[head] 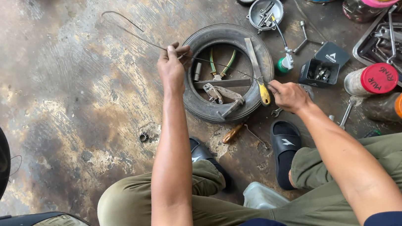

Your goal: The recorder is using a metal file to smooth the edges and surfaces of a motorcycle brake component.

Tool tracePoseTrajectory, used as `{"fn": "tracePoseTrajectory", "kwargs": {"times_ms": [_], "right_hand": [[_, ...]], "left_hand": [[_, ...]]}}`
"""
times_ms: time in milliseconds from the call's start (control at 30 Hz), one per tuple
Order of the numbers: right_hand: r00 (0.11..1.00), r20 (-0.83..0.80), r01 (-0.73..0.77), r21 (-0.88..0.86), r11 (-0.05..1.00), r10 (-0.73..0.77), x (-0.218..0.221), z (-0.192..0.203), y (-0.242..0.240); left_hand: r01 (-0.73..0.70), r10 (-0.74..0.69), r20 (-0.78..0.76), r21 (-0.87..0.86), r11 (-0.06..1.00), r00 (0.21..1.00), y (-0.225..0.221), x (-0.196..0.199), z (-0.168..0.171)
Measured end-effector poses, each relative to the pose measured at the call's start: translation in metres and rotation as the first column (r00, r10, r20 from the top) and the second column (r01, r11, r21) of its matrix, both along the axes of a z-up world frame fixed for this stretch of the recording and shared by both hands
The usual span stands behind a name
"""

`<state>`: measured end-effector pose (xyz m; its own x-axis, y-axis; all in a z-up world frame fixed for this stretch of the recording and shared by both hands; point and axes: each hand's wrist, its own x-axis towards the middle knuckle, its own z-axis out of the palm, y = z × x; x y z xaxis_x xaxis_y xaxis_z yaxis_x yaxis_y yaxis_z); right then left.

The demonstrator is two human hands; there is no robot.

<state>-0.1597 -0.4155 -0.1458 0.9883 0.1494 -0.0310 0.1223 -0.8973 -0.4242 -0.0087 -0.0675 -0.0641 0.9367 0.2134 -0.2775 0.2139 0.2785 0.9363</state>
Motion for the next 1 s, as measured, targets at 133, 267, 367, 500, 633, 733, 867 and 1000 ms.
{"fn": "tracePoseTrajectory", "kwargs": {"times_ms": [133,267,367,500,633,733,867,1000], "right_hand": [[0.998,0.032,0.048,0.019,0.999,-0.049,0.004,-0.015,-0.01],[0.996,-0.003,0.094,0.048,0.994,-0.094,-0.001,-0.017,-0.02],[0.99,-0.041,0.135,0.044,0.99,-0.134,-0.005,-0.032,-0.033],[0.981,-0.098,0.167,0.013,0.986,-0.165,-0.011,-0.046,-0.042],[0.98,-0.092,0.18,0.057,0.982,-0.174,-0.011,-0.043,-0.036],[0.976,-0.112,0.195,0.082,0.977,-0.185,-0.009,-0.038,-0.029],[0.972,-0.109,0.223,0.144,0.964,-0.209,0.008,-0.026,-0.018],[0.923,-0.302,0.322,0.271,0.907,-0.238,0.046,0.02,-0.005]], "left_hand": [[-0.012,0.012,-0.059,-0.01,1.0,0.998,0.005,0.003,-0.018],[-0.028,0.032,-0.166,0.026,0.999,0.986,0.014,0.002,-0.04],[0.003,-0.006,-0.227,-0.014,1.0,0.974,0.012,-0.006,-0.06],[0.105,-0.101,-0.342,-0.006,0.994,0.934,0.004,-0.02,-0.083],[0.168,-0.145,-0.335,0.04,0.985,0.931,-0.01,-0.03,-0.065],[0.276,-0.196,-0.31,0.238,0.931,0.93,-0.023,-0.036,-0.066],[0.564,-0.388,-0.411,0.634,0.529,0.825,-0.059,-0.054,-0.068],[0.81,-0.694,-0.428,0.403,0.427,0.579,-0.11,-0.084,-0.018]]}}
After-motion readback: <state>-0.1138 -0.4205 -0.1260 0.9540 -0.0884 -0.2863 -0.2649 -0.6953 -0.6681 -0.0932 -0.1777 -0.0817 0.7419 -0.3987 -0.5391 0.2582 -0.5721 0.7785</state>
